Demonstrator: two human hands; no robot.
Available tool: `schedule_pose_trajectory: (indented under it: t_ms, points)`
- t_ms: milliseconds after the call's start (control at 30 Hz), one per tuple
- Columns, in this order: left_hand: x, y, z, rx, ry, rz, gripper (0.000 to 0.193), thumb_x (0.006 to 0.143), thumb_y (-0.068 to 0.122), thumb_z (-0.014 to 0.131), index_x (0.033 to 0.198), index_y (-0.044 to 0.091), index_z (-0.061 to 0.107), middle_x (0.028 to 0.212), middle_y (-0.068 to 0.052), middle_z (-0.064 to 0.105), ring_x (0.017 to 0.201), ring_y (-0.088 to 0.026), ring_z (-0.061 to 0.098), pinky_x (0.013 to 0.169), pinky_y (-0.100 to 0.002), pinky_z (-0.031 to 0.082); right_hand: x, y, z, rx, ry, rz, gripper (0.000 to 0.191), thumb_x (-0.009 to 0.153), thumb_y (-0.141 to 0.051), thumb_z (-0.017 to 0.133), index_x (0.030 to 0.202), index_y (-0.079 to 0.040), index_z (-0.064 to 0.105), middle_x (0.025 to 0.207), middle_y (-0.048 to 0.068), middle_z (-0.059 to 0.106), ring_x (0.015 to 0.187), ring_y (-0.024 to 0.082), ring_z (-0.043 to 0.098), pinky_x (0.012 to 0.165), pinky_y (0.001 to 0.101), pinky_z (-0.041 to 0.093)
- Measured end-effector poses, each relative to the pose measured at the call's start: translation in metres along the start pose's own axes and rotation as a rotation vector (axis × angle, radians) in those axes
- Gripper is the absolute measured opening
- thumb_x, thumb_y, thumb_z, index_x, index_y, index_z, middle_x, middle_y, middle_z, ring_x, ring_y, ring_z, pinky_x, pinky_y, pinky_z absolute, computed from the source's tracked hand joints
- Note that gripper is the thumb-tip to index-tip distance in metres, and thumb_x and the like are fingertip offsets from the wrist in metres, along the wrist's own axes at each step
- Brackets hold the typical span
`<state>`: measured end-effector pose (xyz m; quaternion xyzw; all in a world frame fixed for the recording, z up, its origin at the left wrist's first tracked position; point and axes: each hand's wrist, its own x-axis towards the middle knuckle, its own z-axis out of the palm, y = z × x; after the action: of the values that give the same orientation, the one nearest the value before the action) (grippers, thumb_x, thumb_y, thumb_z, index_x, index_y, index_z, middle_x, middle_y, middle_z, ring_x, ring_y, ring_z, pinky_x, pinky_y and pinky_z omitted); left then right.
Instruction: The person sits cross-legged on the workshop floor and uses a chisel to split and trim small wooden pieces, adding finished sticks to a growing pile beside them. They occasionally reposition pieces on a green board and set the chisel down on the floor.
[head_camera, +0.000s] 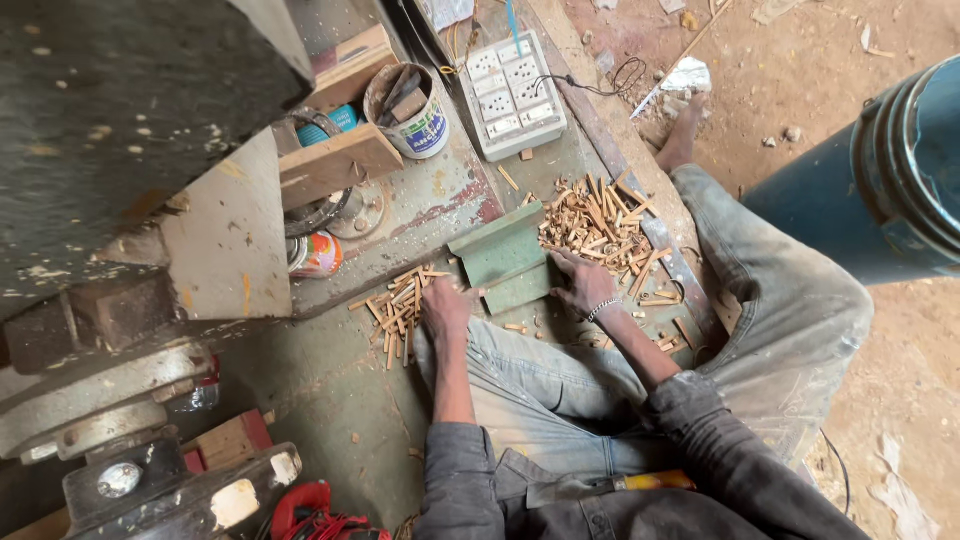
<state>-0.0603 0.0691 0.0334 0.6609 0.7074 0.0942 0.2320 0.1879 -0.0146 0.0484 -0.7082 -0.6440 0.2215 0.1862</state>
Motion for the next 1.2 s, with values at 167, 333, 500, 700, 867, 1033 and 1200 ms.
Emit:
schedule_pose_trajectory:
  t_ms: [167,333,500,700,867,1033,1200]
  points:
    - [0.004,0.000,0.010,0.074,-0.113,-0.008,0.033,0.073,0.028,0.090,0.099,0.009,0.079,0.090,-0.018,0.076,0.078,-0.035,0.073,0.065,-0.046,0.056,0.006,0.005,0.005,-0.043,-0.057,0.043,0.086,0.073,-0.032,0.085,0.151,-0.025,0.049,0.153,-0.002,0.052,0.101,0.033,0.072,0.086,0.0434,0.059]
    - [0.006,0.002,0.010,0.050,-0.174,-0.033,0.023,0.081,0.026,0.085,0.100,0.013,0.080,0.089,-0.018,0.075,0.072,-0.032,0.072,0.060,-0.046,0.052,0.012,0.007,0.005,-0.060,-0.109,0.089,0.084,0.075,-0.034,0.084,0.151,-0.028,0.050,0.140,0.002,0.062,0.098,0.031,0.074,0.088,0.0423,0.059]
    - [0.003,0.010,0.001,0.057,-0.144,0.016,0.030,0.078,0.027,0.087,0.102,0.013,0.079,0.090,-0.019,0.075,0.076,-0.035,0.072,0.062,-0.046,0.053,0.011,0.004,0.004,-0.070,-0.090,0.078,0.080,0.077,-0.030,0.080,0.151,-0.027,0.049,0.123,0.010,0.071,0.088,0.036,0.073,0.081,0.0463,0.058]
    - [-0.001,0.014,-0.002,0.070,-0.207,-0.028,0.030,0.083,0.031,0.085,0.105,0.011,0.081,0.101,-0.018,0.075,0.086,-0.037,0.073,0.069,-0.048,0.055,0.007,-0.006,0.000,0.049,0.028,0.096,0.054,0.093,-0.026,0.067,0.147,-0.029,0.060,0.110,0.012,0.075,0.085,0.036,0.073,0.078,0.0468,0.059]
    - [0.001,0.013,-0.001,0.013,-0.176,-0.008,0.043,0.079,0.028,0.086,0.118,0.015,0.075,0.105,-0.018,0.075,0.090,-0.036,0.074,0.071,-0.047,0.057,0.009,-0.015,-0.003,0.075,0.126,0.127,0.044,0.089,-0.034,0.074,0.131,-0.027,0.069,0.110,0.011,0.076,0.081,0.034,0.074,0.074,0.0442,0.059]
    - [0.005,0.012,-0.002,0.006,-0.196,-0.021,0.041,0.077,0.029,0.088,0.114,0.015,0.078,0.107,-0.017,0.075,0.094,-0.036,0.073,0.076,-0.045,0.056,0.014,-0.024,-0.001,0.069,0.199,0.182,0.043,0.088,-0.030,0.075,0.131,-0.029,0.072,0.113,0.009,0.075,0.084,0.031,0.074,0.075,0.0414,0.059]
    - [0.005,0.013,-0.002,0.035,-0.259,-0.062,0.034,0.083,0.030,0.083,0.112,0.013,0.077,0.104,-0.015,0.077,0.084,-0.031,0.075,0.068,-0.044,0.056,0.016,-0.029,0.005,0.140,0.408,0.121,0.033,0.087,-0.022,0.075,0.120,-0.025,0.077,0.114,0.005,0.077,0.097,0.029,0.072,0.081,0.0390,0.058]
